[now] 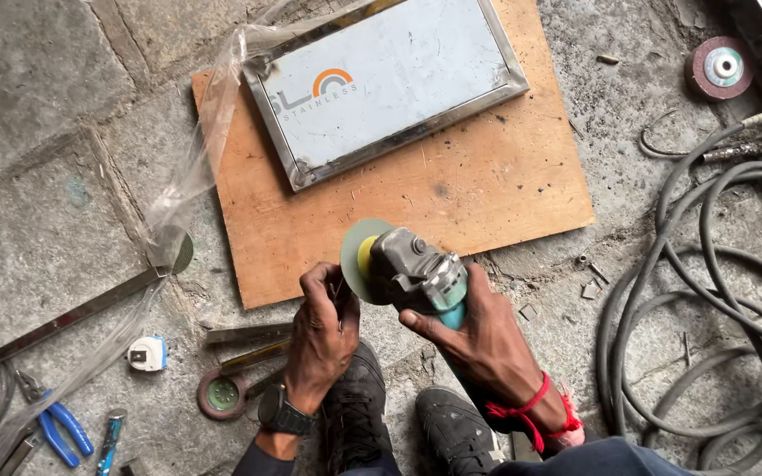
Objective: The person measures a metal square tube with a tape measure and then cuts through it using a hand-held angle grinder.
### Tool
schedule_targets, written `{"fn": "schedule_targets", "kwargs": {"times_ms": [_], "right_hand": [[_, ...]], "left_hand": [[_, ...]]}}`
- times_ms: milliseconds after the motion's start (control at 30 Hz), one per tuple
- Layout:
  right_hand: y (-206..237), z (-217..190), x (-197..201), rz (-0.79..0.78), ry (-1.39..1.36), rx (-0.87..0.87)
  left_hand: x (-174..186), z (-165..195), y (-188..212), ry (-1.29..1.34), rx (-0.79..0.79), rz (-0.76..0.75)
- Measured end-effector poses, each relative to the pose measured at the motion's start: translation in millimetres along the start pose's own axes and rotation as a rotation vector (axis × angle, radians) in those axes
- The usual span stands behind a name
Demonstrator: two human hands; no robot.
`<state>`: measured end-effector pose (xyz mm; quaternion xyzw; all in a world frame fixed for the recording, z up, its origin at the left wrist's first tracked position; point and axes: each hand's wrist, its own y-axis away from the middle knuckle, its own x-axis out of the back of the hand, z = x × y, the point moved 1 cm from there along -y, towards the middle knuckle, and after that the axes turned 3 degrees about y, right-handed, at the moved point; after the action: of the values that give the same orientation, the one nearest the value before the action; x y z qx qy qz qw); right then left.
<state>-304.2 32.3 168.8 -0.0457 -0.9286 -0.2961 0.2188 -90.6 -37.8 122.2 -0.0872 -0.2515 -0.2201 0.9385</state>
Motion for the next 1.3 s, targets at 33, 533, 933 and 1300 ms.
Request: {"fn": "schedule_targets", "kwargs": {"times_ms": [33, 533, 933, 1300], "right_hand": [[-0.5, -2.7, 0.0, 0.005, 0.007, 0.007], [1.3, 1.0, 12.0, 0.029, -0.004, -0.106], [0.3, 20.7, 8.5, 0.001, -0.055, -0.086], [-2.1, 27.2, 9.0, 0.034, -0.040, -0.015]], "left_hand": [[2.0, 0.9, 0.3, 0.003, 0.014, -0.003], [11.0, 0.4, 6.0, 0.237, 0.123, -0.106], [8.3, -1.2, 11.5, 0.235, 0.091, -0.084], [8.6, 5.0, 5.8, 0.226, 0.310, -0.144]]}}
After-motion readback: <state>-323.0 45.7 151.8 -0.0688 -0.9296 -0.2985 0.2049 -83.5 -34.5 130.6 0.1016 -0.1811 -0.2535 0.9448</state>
